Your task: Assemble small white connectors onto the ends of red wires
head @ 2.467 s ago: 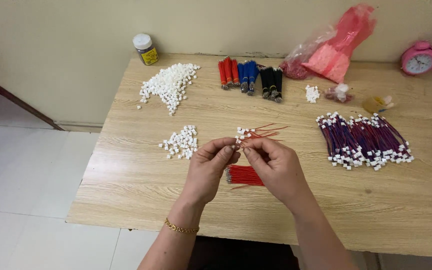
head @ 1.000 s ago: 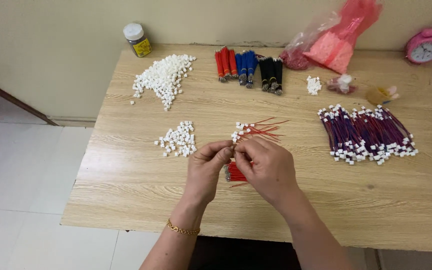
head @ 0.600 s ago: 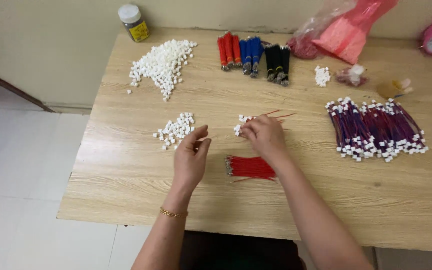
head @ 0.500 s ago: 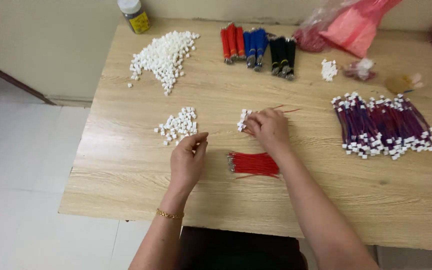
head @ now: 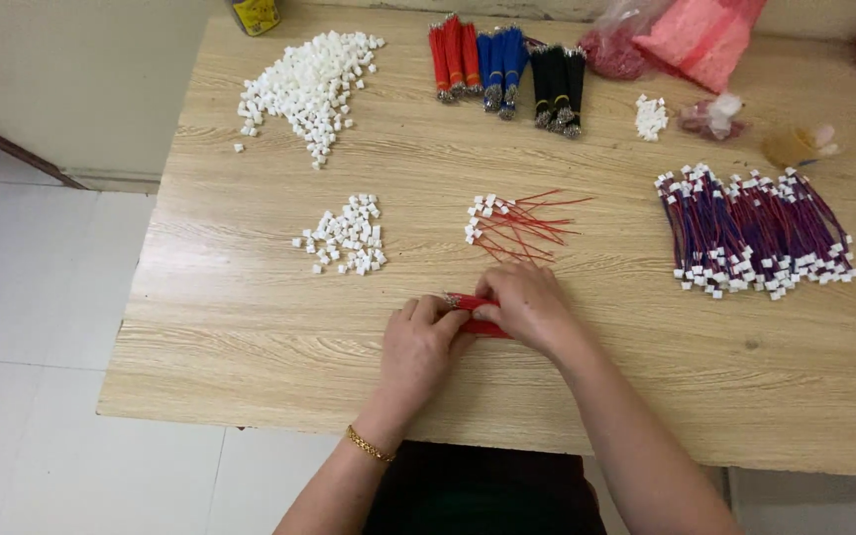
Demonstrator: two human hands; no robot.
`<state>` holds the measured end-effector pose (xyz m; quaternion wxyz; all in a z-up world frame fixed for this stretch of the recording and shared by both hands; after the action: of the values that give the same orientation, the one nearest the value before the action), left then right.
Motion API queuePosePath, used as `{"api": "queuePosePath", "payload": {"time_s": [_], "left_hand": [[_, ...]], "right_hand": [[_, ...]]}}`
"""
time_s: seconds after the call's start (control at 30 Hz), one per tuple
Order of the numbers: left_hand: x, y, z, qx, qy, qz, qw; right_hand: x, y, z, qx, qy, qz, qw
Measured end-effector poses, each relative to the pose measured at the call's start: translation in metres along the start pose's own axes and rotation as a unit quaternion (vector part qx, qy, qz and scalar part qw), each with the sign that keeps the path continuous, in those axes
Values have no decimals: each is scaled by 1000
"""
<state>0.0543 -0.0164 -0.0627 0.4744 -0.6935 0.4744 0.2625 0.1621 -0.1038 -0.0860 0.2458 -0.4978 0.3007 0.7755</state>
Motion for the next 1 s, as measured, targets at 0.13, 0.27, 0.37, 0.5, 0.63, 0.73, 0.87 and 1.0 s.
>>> {"api": "queuePosePath", "payload": {"time_s": [0.13,0.27,0.37,0.5,0.63,0.73,0.87,1.0], "left_hand": [[2,9,7,-10,-18,-5,1000],[-13,5,-2,-8,-10,-9,1000],[-22,1,-18,42,-35,-70,996],[-12,-7,-33,54,-70,-6,996],[14,-7,-27,44,-90,69,993],[28,-1,-20,53,-80,51,994],[2,-9,-29,37,-70,40,996],[-56,-37,-16,-128,226,0,966]], "right_hand": [[-1,2,9,-25,-69,4,997],[-20,3,12,-36,-143,-9,989],[-38,12,12,-9,-199,-15,980],[-29,6,-7,26,-291,-24,956],[-3,-4,-41,53,-365,-52,928],[-63,24,-9,74,-408,-88,906],[-80,29,-16,42,-383,-122,915],[-114,57,25,19,-298,-111,948]]}}
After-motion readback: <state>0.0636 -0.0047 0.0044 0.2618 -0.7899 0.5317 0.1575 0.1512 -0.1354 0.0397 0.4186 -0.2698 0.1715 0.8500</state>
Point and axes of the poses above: each hand's wrist, its own y-axis away from the middle knuckle, its own x-axis out of the palm, z = x × y, the point moved 9 cm from there along -y, towards the middle knuckle
